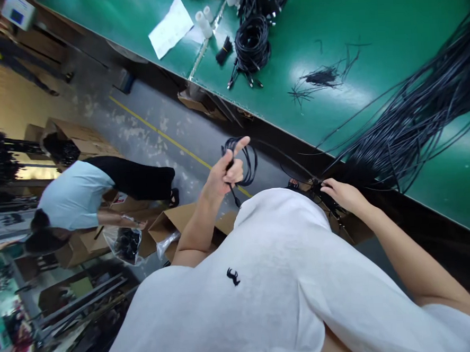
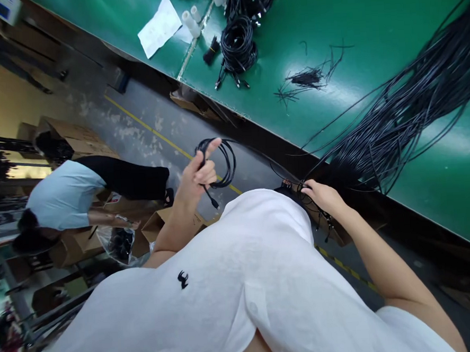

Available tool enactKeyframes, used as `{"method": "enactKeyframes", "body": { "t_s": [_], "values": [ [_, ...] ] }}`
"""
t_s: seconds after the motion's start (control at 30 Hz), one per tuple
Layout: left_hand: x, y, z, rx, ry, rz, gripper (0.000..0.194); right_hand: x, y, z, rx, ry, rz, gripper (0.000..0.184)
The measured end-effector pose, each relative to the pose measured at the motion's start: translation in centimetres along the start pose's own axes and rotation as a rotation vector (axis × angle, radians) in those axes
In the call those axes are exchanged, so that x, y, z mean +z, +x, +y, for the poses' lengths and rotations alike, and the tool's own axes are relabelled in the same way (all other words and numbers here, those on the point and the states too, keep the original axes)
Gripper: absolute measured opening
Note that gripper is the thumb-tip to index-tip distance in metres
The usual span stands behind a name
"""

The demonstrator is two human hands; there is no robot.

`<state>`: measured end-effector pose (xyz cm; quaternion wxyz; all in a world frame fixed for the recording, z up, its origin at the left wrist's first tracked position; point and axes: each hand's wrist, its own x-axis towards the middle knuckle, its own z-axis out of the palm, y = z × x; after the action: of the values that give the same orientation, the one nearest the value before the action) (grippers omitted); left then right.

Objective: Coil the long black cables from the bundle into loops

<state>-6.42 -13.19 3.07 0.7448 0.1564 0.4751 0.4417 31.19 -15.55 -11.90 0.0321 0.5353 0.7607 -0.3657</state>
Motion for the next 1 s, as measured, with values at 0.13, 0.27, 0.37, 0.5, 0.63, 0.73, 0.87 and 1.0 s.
{"method": "enactKeyframes", "body": {
  "t_s": [0.13,0.27,0.37,0.5,0.63,0.73,0.87,1.0],
  "values": [
    [0.2,1.8,-3.0,-0.119,0.18,-0.123,0.038,-4.5,-1.1,-7.6,-0.439,-0.164,-0.067,0.037],
    [1.3,2.1,-5.1,-0.266,0.288,-0.336,0.035,-9.4,1.4,-13.6,-0.653,-0.122,-0.084,0.036],
    [2.1,1.4,-5.3,-0.32,0.347,-0.478,0.034,-11.4,3.5,-14.7,-0.605,-0.207,0.016,0.036],
    [2.6,0.9,-5.1,-0.262,0.22,-0.464,0.033,-10.3,2.6,-14.1,-0.544,-0.173,0.326,0.029],
    [3.2,0.4,-4.9,-0.242,0.027,-0.444,0.029,-6.4,1.2,-13.0,-0.448,0.163,0.438,0.035],
    [3.9,-0.1,-4.9,-0.407,-0.02,-0.552,0.032,-4.3,2.9,-13.1,-0.407,0.532,0.308,0.065],
    [3.4,-0.6,-4.8,-0.469,0.021,-0.604,0.04,-3.1,5.1,-14.4,-0.355,0.954,-0.031,0.046],
    [1.8,-1.1,-4.5,-0.283,0.168,-0.436,0.045,-2.6,5.5,-15.6,-0.296,1.072,0.107,0.031]
  ]
}}
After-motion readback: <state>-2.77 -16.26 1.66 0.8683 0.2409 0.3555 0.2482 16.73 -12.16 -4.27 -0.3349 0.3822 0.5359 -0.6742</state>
